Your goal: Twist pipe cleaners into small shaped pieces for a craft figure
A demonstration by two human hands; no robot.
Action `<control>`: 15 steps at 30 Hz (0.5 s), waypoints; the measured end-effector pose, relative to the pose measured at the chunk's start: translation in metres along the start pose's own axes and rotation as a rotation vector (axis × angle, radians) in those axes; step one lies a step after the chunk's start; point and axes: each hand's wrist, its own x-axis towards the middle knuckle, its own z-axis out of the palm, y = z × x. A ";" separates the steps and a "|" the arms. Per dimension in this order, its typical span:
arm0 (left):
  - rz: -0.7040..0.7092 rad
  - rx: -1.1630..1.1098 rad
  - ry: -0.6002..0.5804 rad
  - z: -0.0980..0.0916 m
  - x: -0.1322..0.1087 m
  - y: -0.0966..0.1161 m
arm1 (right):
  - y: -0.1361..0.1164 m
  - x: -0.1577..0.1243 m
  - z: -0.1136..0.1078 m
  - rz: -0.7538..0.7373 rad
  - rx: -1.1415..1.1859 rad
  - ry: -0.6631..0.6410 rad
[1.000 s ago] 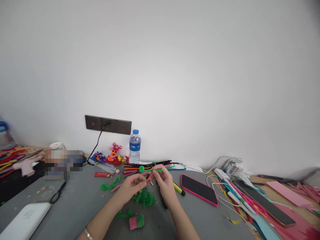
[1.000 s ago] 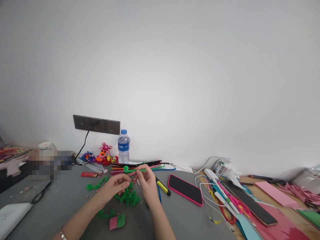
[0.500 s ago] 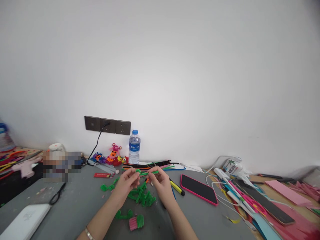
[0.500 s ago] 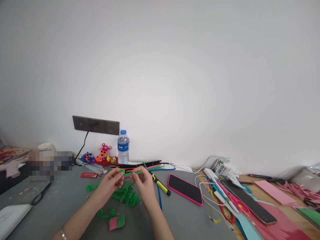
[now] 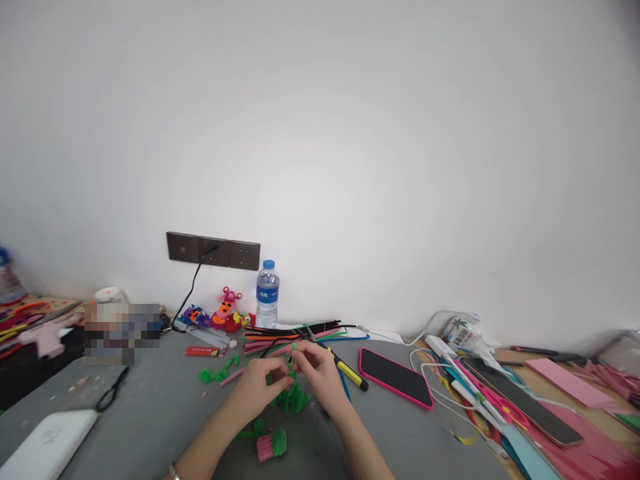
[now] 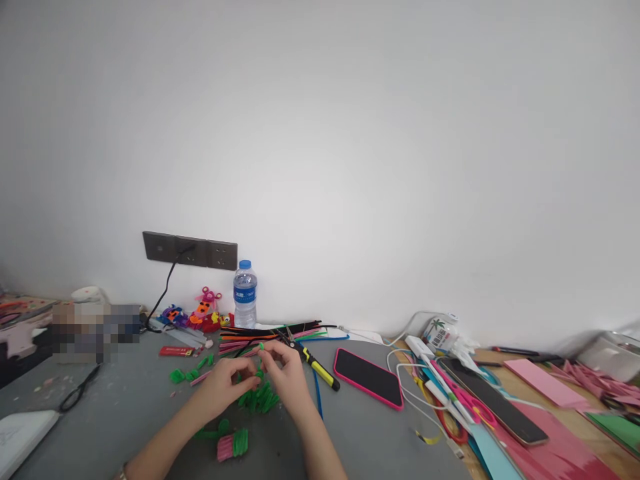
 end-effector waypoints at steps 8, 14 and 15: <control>-0.024 -0.167 0.107 0.002 0.008 -0.015 | -0.003 0.003 -0.006 0.015 0.067 0.114; -0.180 -0.524 0.124 -0.003 0.011 -0.013 | -0.006 0.006 -0.011 0.013 0.156 0.123; -0.185 -0.545 0.120 -0.004 0.010 -0.010 | -0.006 0.005 -0.010 0.010 0.156 0.108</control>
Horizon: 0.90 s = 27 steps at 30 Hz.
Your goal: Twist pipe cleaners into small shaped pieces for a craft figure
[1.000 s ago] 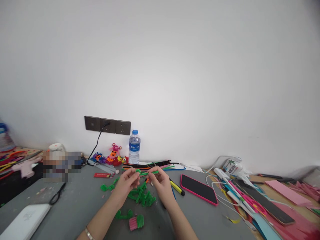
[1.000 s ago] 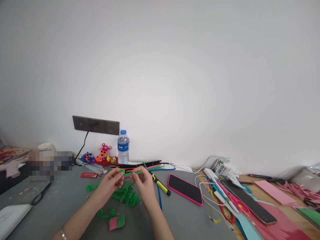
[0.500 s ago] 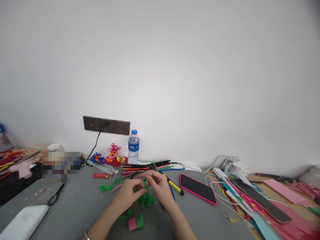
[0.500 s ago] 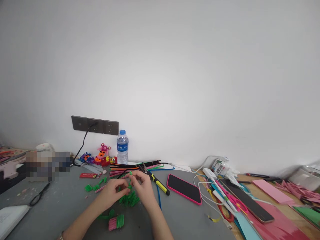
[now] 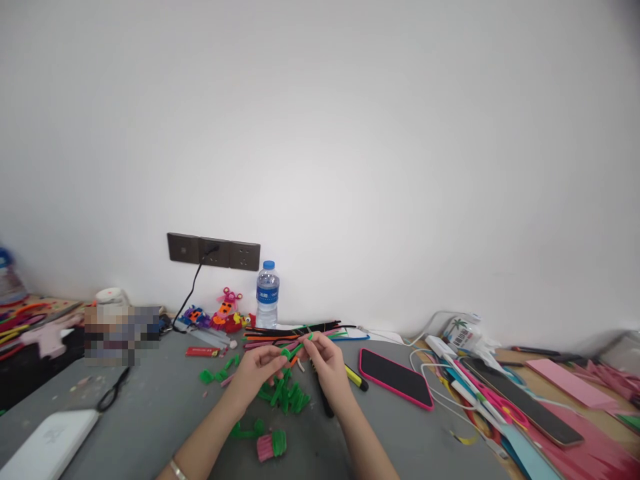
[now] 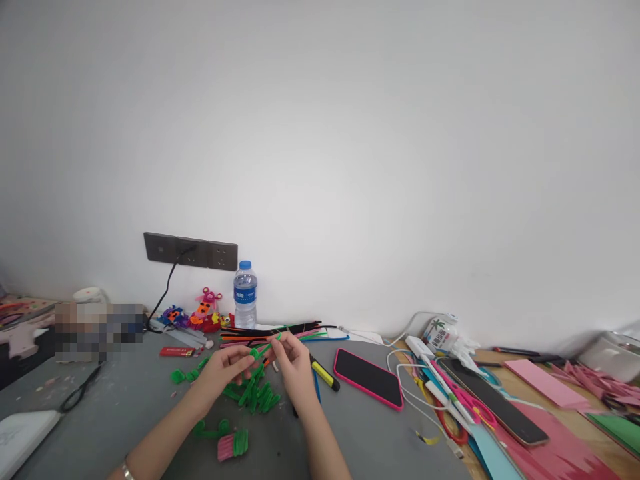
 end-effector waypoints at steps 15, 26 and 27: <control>-0.032 -0.048 0.019 0.001 -0.005 0.010 | 0.002 -0.004 0.007 0.003 -0.063 -0.149; -0.090 -0.082 -0.059 0.001 -0.008 0.008 | 0.000 -0.002 0.008 0.000 -0.046 -0.072; -0.090 -0.109 -0.050 0.001 -0.007 0.008 | 0.000 -0.002 0.008 0.005 -0.032 -0.062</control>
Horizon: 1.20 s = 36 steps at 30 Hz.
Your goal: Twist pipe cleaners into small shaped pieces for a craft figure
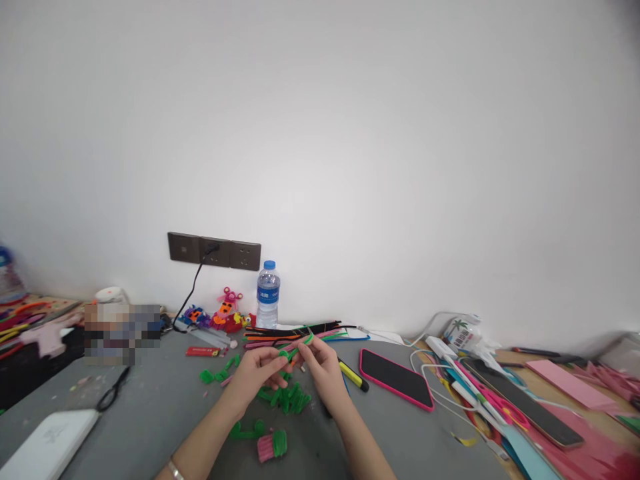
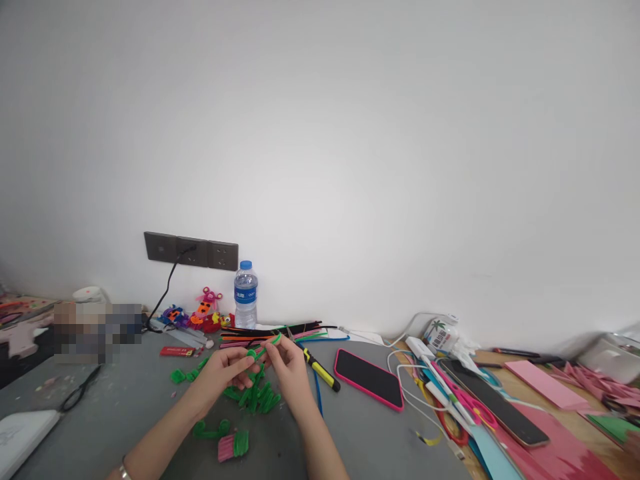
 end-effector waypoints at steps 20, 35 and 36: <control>0.343 0.265 0.097 -0.006 0.007 -0.008 | 0.004 -0.001 0.000 0.091 0.092 -0.058; 0.531 0.639 0.177 -0.010 0.002 -0.001 | 0.008 -0.001 -0.004 0.064 0.078 -0.095; 0.544 0.643 0.176 -0.010 0.002 -0.002 | 0.007 -0.001 -0.004 0.064 0.083 -0.098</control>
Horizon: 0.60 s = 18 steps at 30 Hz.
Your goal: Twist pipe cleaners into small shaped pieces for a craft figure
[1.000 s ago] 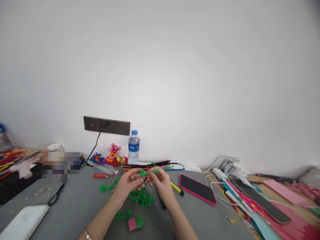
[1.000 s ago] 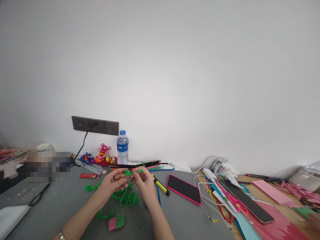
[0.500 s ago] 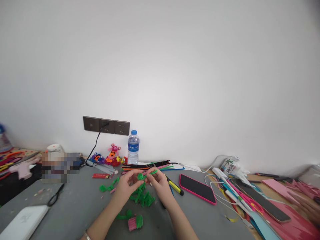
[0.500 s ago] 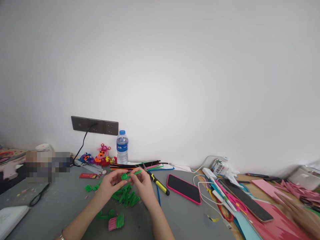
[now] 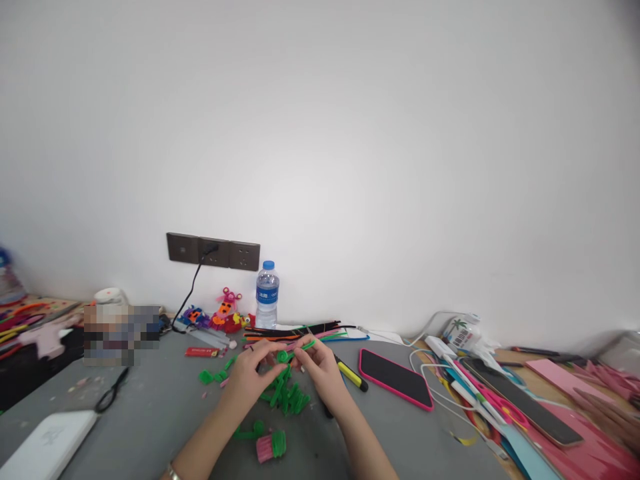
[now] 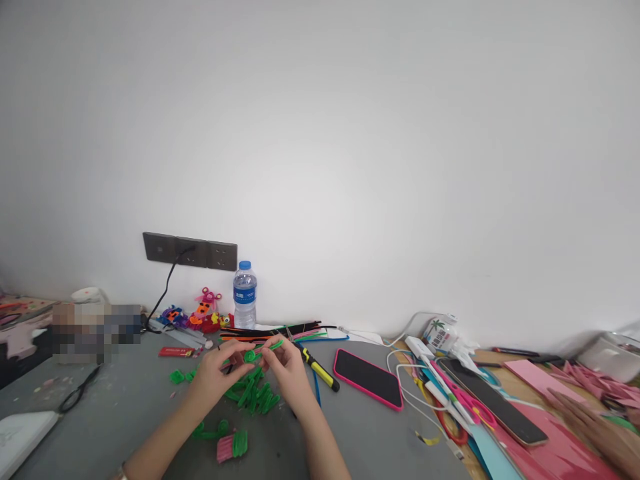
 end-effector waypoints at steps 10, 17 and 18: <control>-0.032 -0.010 0.024 -0.001 -0.001 0.000 | -0.003 0.000 0.001 0.004 -0.008 -0.009; -0.018 0.035 0.020 0.000 -0.002 0.000 | -0.005 -0.001 0.002 -0.007 0.008 -0.017; -0.019 0.031 0.021 0.000 -0.002 0.000 | -0.005 -0.001 0.002 -0.010 0.013 -0.019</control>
